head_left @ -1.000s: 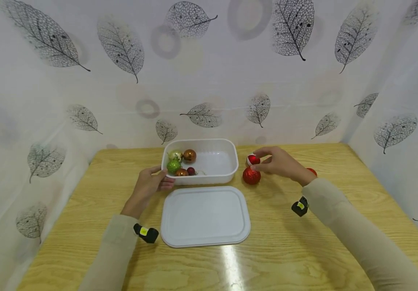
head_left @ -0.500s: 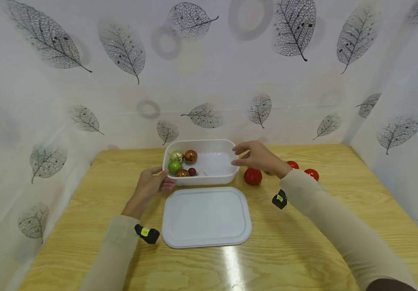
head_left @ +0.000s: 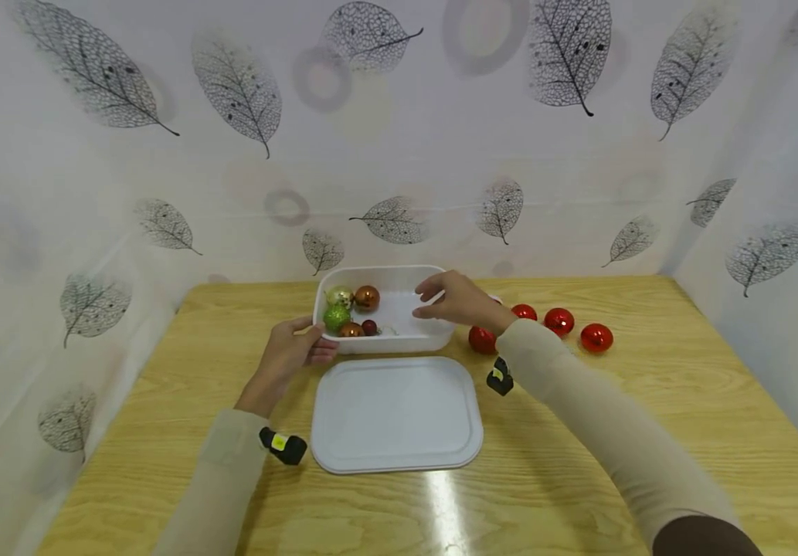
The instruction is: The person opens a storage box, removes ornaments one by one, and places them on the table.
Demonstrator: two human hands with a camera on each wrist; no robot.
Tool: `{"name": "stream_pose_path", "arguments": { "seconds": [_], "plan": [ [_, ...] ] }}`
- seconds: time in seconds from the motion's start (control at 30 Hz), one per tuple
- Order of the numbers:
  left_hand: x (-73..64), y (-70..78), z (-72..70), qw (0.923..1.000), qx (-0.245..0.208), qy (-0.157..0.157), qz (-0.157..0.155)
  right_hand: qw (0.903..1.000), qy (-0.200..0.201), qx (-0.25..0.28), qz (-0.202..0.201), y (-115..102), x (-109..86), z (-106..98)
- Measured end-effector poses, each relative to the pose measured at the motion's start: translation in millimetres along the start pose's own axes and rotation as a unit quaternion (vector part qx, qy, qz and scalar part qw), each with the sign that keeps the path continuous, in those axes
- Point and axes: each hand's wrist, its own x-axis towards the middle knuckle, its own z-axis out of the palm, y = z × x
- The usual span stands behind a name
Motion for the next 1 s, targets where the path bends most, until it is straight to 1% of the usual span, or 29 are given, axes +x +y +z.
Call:
{"name": "stream_pose_path", "arguments": {
  "seconds": [0.27, 0.43, 0.8, 1.0],
  "plan": [
    [0.9, -2.0, -1.2, 1.0000, -0.002, -0.003, 0.004, 0.9996, -0.022, 0.012, 0.009, -3.6, 19.7, 23.2],
    [2.3, -3.4, -1.2, 1.0000, 0.000, -0.002, 0.004, 0.9988, -0.032, 0.031, 0.020, -4.8, 28.4, 36.7],
    [3.1, -2.9, -1.5, 1.0000, -0.007, -0.002, 0.002, 0.9975, -0.048, 0.046, 0.022, -6.8, 39.2, 51.5],
    [4.6, -3.2, -1.0, 1.0000, -0.007, 0.002, 0.000, 0.9975, -0.049, 0.038, 0.033, -10.5, 42.6, 57.3]
  ]
}}
